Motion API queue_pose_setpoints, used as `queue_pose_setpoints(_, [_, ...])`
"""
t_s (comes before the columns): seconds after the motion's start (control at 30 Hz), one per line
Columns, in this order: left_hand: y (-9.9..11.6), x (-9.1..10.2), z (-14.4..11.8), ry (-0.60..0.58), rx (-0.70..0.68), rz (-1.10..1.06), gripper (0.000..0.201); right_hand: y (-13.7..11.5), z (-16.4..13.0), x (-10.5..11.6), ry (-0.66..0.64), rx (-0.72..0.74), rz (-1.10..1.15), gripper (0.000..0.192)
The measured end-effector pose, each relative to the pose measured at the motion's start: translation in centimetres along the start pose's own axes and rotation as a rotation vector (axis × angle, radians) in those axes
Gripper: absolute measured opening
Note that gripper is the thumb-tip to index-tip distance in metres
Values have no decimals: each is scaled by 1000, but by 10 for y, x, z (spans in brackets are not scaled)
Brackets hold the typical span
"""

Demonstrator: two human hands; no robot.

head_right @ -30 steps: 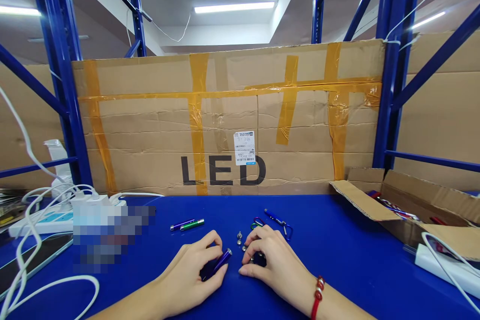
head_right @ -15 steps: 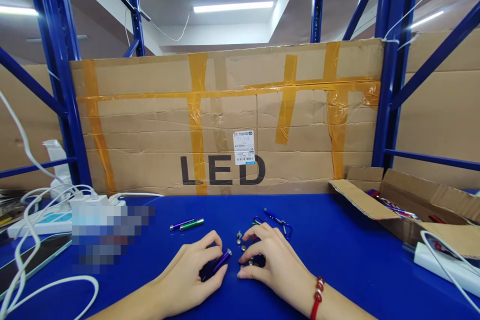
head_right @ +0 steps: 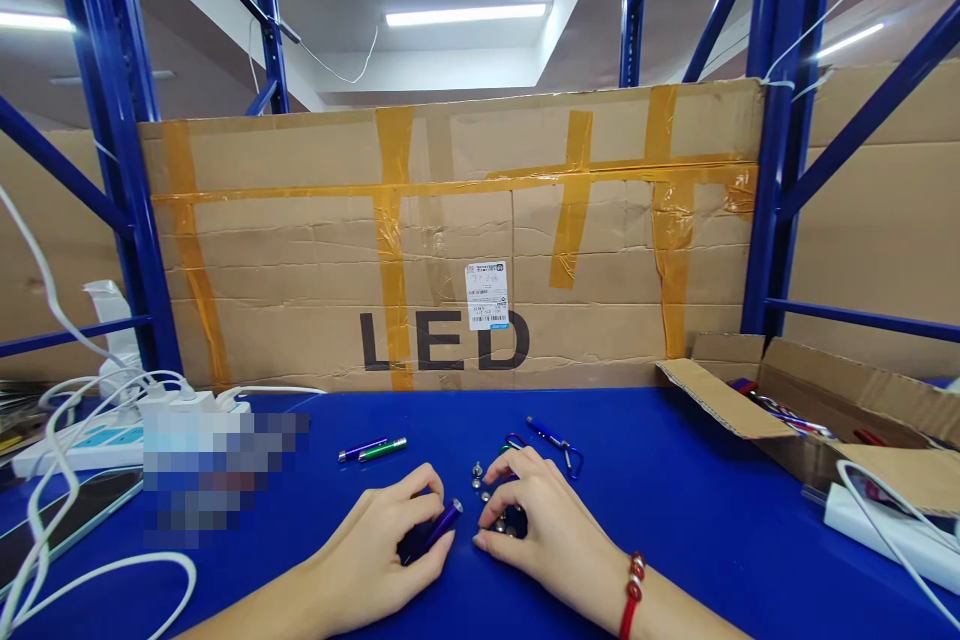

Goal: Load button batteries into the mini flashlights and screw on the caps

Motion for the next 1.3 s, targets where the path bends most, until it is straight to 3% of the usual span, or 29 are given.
queue_pose_setpoints(0.47, [1, 0, -2, 0, -9, 9, 10, -1, -1, 0, 0, 5, 20, 13])
queue_pose_setpoints(0.93, [0, 0, -1, 5, -20, 9, 11, -3, 2, 7, 14, 77, -162, 14])
queue_pose_setpoints(1.3, [1, 0, -1, -8, -19, 15, 12, -3, 1, 3, 48, 20, -60, 6])
Point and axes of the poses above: each hand's wrist, its own z-axis towards the middle knuckle, its own x-axis out of the back of the hand, y = z × x, the point moved 3 cm from there along z, towards the middle knuckle, and after that the axes turned 10 degrees about y, right-handed, at the moved point
